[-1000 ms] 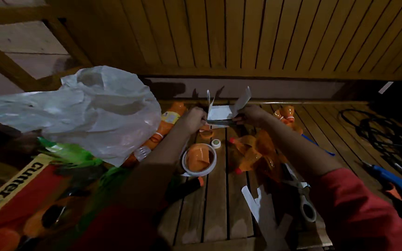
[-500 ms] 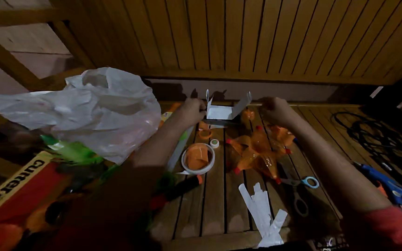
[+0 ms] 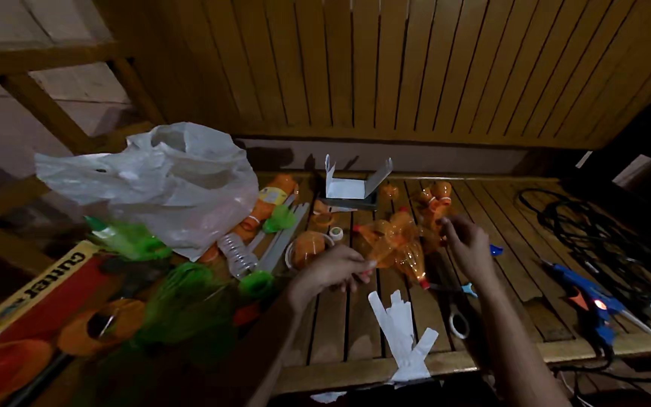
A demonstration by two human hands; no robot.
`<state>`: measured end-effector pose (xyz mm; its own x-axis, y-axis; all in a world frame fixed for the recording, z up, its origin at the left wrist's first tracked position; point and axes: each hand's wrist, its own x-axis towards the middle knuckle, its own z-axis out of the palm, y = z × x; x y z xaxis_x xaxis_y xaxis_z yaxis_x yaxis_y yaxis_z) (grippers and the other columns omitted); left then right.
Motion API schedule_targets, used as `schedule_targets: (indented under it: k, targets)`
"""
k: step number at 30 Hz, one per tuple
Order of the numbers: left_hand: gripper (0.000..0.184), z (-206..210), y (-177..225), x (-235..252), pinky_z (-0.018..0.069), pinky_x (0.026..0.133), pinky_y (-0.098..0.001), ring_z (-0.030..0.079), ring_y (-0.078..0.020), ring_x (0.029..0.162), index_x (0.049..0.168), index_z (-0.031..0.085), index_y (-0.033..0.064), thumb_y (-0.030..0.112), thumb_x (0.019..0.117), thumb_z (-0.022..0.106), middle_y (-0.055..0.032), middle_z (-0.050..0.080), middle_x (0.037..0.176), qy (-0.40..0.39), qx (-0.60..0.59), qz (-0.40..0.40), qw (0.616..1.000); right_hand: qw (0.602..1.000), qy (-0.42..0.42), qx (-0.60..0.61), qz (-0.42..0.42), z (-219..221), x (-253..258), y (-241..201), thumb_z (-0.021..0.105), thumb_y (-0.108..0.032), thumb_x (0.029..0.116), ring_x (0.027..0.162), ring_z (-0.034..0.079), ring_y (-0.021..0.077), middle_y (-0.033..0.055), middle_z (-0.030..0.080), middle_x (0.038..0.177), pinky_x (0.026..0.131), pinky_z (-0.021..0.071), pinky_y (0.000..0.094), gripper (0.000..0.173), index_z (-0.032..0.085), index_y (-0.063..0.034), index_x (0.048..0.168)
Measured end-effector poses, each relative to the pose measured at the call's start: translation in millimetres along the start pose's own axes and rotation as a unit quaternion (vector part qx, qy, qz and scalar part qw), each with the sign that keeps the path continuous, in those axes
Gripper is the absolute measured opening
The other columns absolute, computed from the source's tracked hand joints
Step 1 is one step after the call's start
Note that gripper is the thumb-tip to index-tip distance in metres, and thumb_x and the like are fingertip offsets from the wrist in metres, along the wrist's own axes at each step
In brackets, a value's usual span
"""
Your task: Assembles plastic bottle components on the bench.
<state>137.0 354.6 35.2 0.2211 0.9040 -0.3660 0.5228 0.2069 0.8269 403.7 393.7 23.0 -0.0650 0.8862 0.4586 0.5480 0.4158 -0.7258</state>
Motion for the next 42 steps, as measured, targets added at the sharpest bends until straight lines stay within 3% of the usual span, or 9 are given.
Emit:
schedule_targets:
  k: [7, 13, 16, 19, 25, 27, 32, 40, 42]
  targets:
    - [0.021, 4.9, -18.8, 5.6, 0.0456, 0.057, -0.0142, 0.056, 0.0029, 0.064, 0.112, 0.066, -0.0013, 0.017, 0.1031, 0.062, -0.0013, 0.069, 0.093, 0.108, 0.034, 0.149, 0.982, 1.000, 0.013, 0.024, 0.012, -4.2, -8.4, 4.8, 0.053, -0.024, 0.1065, 0.106, 0.066, 0.0278, 0.0234, 0.066, 0.119, 0.093, 0.0527, 0.0410, 0.038, 0.062, 0.0061, 0.128]
    - [0.026, 6.3, -26.9, 4.6, 0.0531, 0.082, -0.0307, 0.065, -0.0147, 0.087, 0.113, 0.067, -0.0069, 0.016, 0.1023, 0.062, -0.0169, 0.070, 0.103, 0.172, 0.109, 0.228, 0.952, 0.991, -0.099, 0.049, 0.079, -2.1, -7.8, 5.6, 0.049, -0.034, 0.1086, 0.129, 0.056, 0.0337, 0.0250, 0.058, 0.139, 0.108, 0.0447, 0.0483, 0.050, 0.054, 0.0034, 0.141]
    - [0.023, 11.1, -15.9, -4.0, 0.0526, 0.082, -0.0245, 0.065, -0.0100, 0.088, 0.114, 0.068, -0.0070, 0.012, 0.1033, 0.060, -0.0150, 0.071, 0.104, 0.196, 0.088, 0.206, 0.954, 0.984, -0.128, 0.110, 0.059, -4.3, -8.4, 7.7, 0.043, -0.034, 0.1095, 0.122, 0.060, 0.0245, 0.0196, 0.060, 0.136, 0.104, 0.0485, 0.0427, 0.048, 0.056, 0.0008, 0.140]
    - [0.022, 8.1, -30.6, 4.6, 0.0508, 0.072, -0.0226, 0.060, -0.0066, 0.076, 0.109, 0.067, -0.0071, 0.013, 0.1012, 0.063, -0.0124, 0.069, 0.094, 0.230, 0.090, 0.273, 0.930, 0.977, -0.149, 0.148, 0.041, -6.5, -9.1, 5.7, 0.052, -0.027, 0.1047, 0.110, 0.064, 0.0191, 0.0173, 0.062, 0.130, 0.094, 0.0531, 0.0376, 0.046, 0.054, 0.0016, 0.141]
    - [0.023, 6.1, -39.0, 10.5, 0.0528, 0.075, -0.0267, 0.063, -0.0120, 0.081, 0.111, 0.066, -0.0077, 0.013, 0.1007, 0.063, -0.0161, 0.069, 0.098, 0.276, 0.084, 0.298, 0.910, 0.949, -0.088, 0.303, 0.018, -2.2, -9.2, 8.6, 0.054, -0.004, 0.1021, 0.077, 0.071, 0.0071, 0.0000, 0.073, 0.088, 0.077, 0.0607, 0.0264, 0.022, 0.061, 0.0029, 0.122]
    - [0.023, 6.0, -39.8, 11.5, 0.0542, 0.077, -0.0285, 0.065, -0.0136, 0.083, 0.112, 0.067, -0.0075, 0.013, 0.1007, 0.064, -0.0166, 0.069, 0.101, 0.274, 0.078, 0.296, 0.912, 0.938, -0.083, 0.336, 0.011, 0.2, -8.3, 12.1, 0.050, -0.004, 0.1047, 0.077, 0.072, 0.0085, -0.0003, 0.074, 0.087, 0.077, 0.0612, 0.0276, 0.017, 0.065, 0.0006, 0.112]
    - [0.024, 11.6, -36.5, 11.7, 0.0539, 0.079, -0.0266, 0.065, -0.0110, 0.083, 0.111, 0.068, -0.0060, 0.015, 0.1006, 0.064, -0.0139, 0.070, 0.099, 0.247, 0.065, 0.283, 0.924, 0.931, -0.096, 0.352, 0.029, 6.6, -9.2, 12.1, 0.047, -0.004, 0.1050, 0.082, 0.073, 0.0114, 0.0012, 0.073, 0.089, 0.082, 0.0611, 0.0306, 0.017, 0.061, 0.0012, 0.112]
    - [0.027, 21.5, -36.4, 14.6, 0.0543, 0.084, -0.0285, 0.067, -0.0147, 0.089, 0.115, 0.067, -0.0079, 0.015, 0.0999, 0.065, -0.0177, 0.070, 0.104, 0.227, 0.078, 0.281, 0.929, 0.953, -0.135, 0.265, 0.052, 14.9, -16.2, 1.7, 0.076, -0.008, 0.0891, 0.103, 0.066, 0.0069, 0.0094, 0.067, 0.116, 0.092, 0.0561, 0.0261, 0.054, 0.050, 0.0048, 0.135]
    - [0.027, 23.6, -34.7, 13.6, 0.0536, 0.083, -0.0283, 0.066, -0.0139, 0.087, 0.114, 0.067, -0.0083, 0.015, 0.1001, 0.065, -0.0170, 0.070, 0.103, 0.219, 0.079, 0.283, 0.930, 0.954, -0.132, 0.266, 0.047, 17.3, -17.8, -1.2, 0.077, -0.009, 0.0887, 0.101, 0.066, 0.0046, 0.0066, 0.068, 0.112, 0.091, 0.0562, 0.0246, 0.049, 0.055, 0.0033, 0.131]
